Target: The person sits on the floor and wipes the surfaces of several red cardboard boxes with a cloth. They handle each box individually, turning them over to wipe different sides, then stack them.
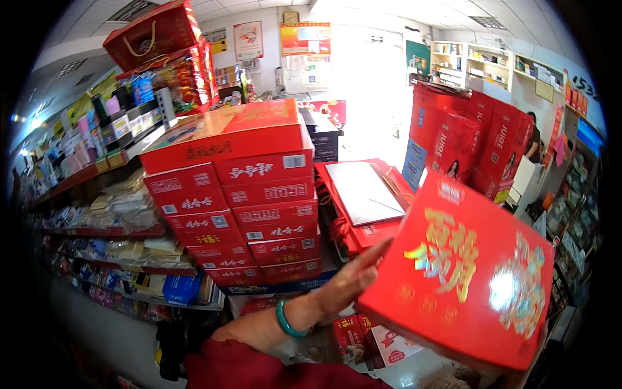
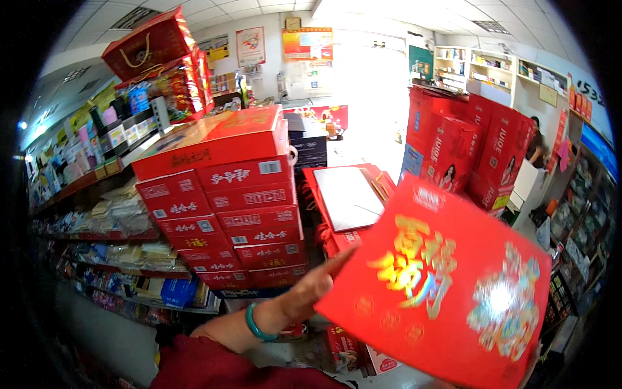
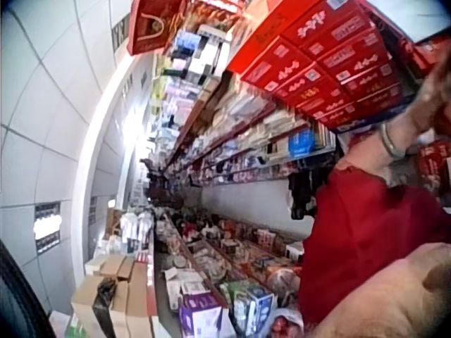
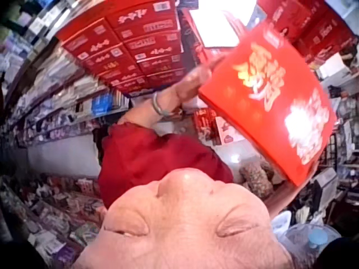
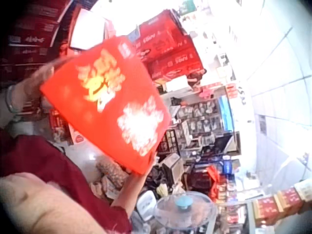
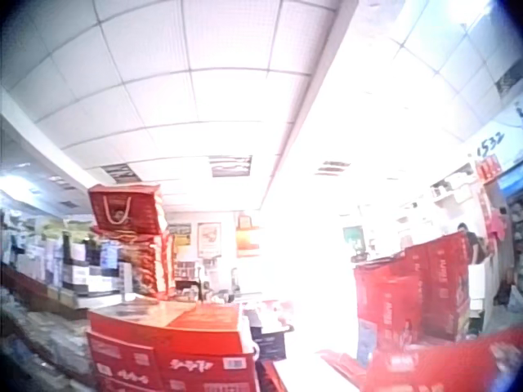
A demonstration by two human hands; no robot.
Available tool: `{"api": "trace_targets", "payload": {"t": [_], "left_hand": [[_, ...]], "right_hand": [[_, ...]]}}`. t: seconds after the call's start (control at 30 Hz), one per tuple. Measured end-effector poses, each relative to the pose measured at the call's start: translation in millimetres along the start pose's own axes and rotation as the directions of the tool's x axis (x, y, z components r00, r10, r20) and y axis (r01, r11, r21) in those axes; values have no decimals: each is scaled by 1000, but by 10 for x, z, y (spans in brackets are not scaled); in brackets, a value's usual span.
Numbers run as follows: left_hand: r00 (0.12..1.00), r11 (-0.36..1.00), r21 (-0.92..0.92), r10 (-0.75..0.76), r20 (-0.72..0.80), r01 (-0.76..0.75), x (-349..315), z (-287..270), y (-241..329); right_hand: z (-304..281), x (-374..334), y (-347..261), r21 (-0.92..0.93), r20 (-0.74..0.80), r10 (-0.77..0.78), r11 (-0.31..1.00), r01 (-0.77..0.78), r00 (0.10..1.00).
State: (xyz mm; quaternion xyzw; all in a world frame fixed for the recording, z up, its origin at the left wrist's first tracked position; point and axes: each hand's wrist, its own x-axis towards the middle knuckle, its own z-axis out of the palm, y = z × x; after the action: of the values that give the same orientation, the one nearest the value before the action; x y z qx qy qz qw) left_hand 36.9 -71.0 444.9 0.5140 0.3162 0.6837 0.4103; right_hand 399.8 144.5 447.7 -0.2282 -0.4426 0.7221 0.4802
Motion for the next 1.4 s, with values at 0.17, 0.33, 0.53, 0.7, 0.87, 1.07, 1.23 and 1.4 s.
{"api": "trace_targets", "payload": {"t": [0.17, 0.33, 0.53, 0.7, 0.87, 1.07, 1.23, 1.4], "left_hand": [[966, 977, -63, 189, -178, -203, -27, -296, 1025], [851, 923, 157, 385, -357, -352, -61, -709, 2194], [810, 877, 299, 469, -352, -377, -434, -1568, 3409], [729, 835, 432, 524, -440, -340, -834, -2042, 3857], [711, 896, 368, 428, -558, -249, -1157, -2472, 3927], [646, 915, 350, 392, -655, -201, -1308, -2705, 3833], [698, 928, 339, 346, -627, -155, -1321, -2764, 3856], [700, 917, 380, 351, -622, -121, -1344, -2785, 3843]], "right_hand": [[885, 545, -388, 70, 311, -95, 995, 77, 946], [2297, 1225, -455, 167, 571, -126, 985, 35, 812], [4104, 1558, -309, 119, 659, -193, 981, 152, 727], [5217, 1830, 237, 26, 778, 4, 999, -38, 628], [5766, 1908, 744, -36, 807, 99, 992, -119, 582], [6017, 1839, 960, -170, 799, 222, 975, -144, 559], [6033, 1935, 991, -245, 814, 254, 965, -87, 522], [6064, 2101, 1041, -293, 829, 267, 956, -25, 491]]}}
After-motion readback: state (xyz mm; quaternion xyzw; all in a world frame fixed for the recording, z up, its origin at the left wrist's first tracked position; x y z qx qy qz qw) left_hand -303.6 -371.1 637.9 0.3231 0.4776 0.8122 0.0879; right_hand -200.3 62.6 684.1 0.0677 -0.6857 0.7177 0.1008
